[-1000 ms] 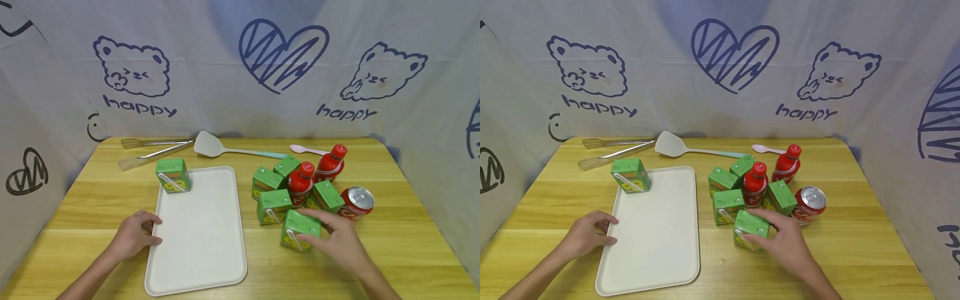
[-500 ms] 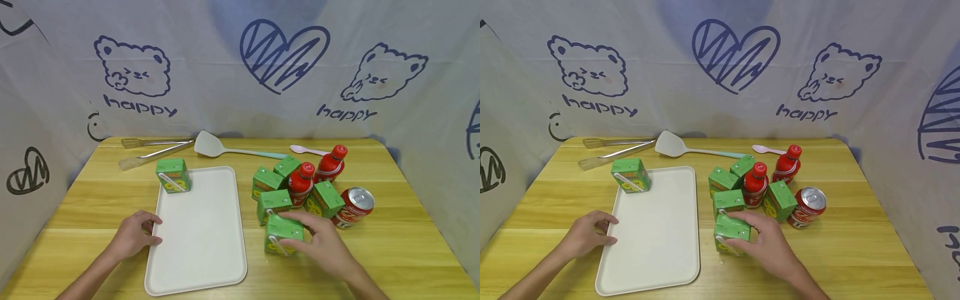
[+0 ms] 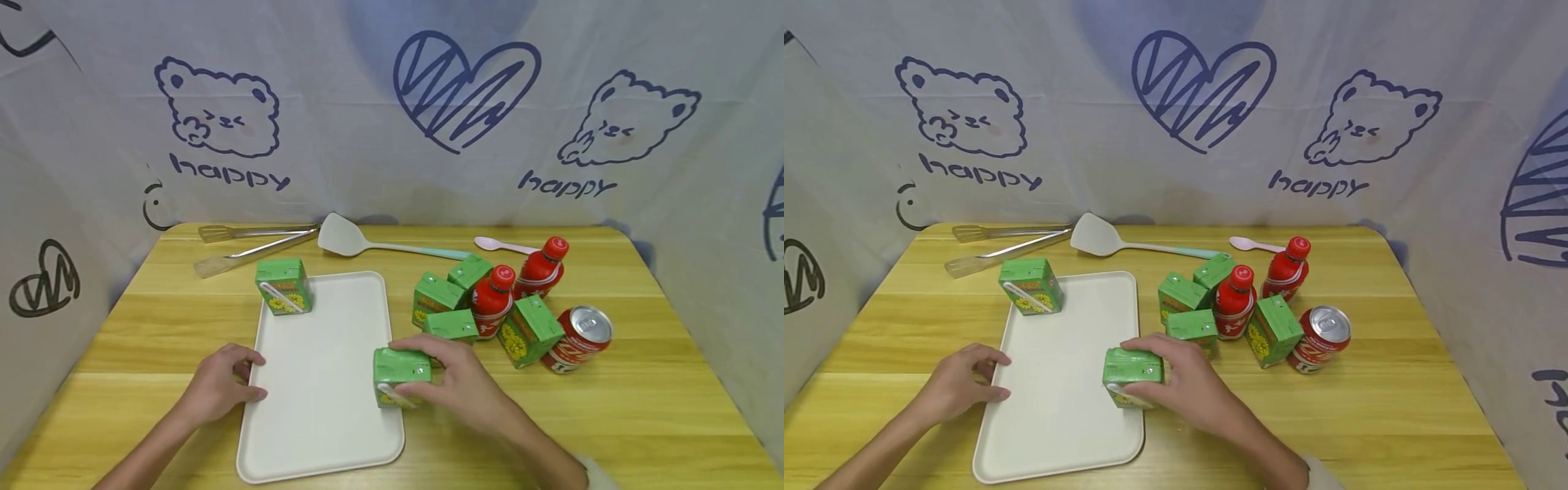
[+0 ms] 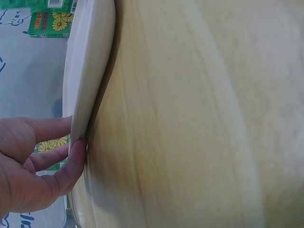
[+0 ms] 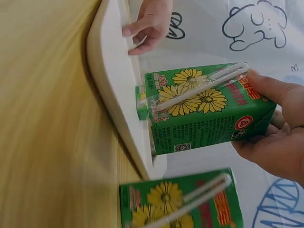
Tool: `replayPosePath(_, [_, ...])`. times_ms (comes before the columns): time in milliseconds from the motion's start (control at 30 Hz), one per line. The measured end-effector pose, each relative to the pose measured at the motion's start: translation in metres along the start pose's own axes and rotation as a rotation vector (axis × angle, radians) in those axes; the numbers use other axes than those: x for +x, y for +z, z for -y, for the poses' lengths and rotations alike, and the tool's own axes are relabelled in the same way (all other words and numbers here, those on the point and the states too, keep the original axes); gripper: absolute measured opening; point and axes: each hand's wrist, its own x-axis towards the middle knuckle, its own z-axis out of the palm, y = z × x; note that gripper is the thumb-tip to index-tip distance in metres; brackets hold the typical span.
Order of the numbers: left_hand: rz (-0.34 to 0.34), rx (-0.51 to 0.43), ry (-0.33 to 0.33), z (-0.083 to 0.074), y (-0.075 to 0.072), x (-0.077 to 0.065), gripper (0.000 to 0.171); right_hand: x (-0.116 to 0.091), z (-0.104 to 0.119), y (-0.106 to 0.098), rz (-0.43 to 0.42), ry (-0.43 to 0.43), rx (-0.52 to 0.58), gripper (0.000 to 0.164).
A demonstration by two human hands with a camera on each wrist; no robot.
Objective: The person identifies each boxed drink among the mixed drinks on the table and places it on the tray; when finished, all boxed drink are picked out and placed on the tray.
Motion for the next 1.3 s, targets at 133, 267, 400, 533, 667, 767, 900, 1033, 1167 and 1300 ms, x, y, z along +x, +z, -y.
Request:
replayPosePath(133, [0.004,0.009,-0.009,-0.001,0.001,0.000,0.045,0.017,-0.008,0.011,0.032,-0.031,0.017,0.043])
replayPosePath(267, [0.014,0.020,-0.017,-0.003,0.002,-0.002,0.046,0.034,-0.021,0.024,0.066,-0.097,0.018,0.042])
replayPosePath(400, [0.016,0.027,-0.014,-0.004,0.003,-0.004,0.046,0.047,-0.024,0.033,0.089,-0.122,0.047,0.042])
replayPosePath(533, [0.008,0.032,-0.007,-0.004,0.004,-0.005,0.046,0.061,-0.024,0.042,0.113,-0.117,0.061,0.042])
replayPosePath(667, [0.004,0.034,-0.011,-0.004,0.004,-0.007,0.045,0.077,-0.022,0.051,0.123,-0.093,0.055,0.042])
replayPosePath(767, [0.007,0.036,-0.012,-0.003,0.004,-0.008,0.046,0.090,-0.022,0.059,0.123,-0.087,0.040,0.042])
replayPosePath(900, [0.005,0.034,0.000,-0.001,0.004,-0.010,0.046,0.105,-0.024,0.068,0.117,-0.084,0.016,0.043])
replayPosePath(1033, [-0.004,0.032,0.016,-0.001,0.005,-0.011,0.046,0.118,-0.026,0.076,0.114,-0.062,-0.001,0.043])
replayPosePath(1167, [-0.004,0.030,0.020,-0.001,0.005,-0.012,0.046,0.130,-0.028,0.085,0.117,-0.037,0.006,0.043])
replayPosePath(1300, [0.000,0.029,0.012,-0.002,0.004,-0.012,0.046,0.142,-0.030,0.094,0.116,-0.044,0.010,0.043])
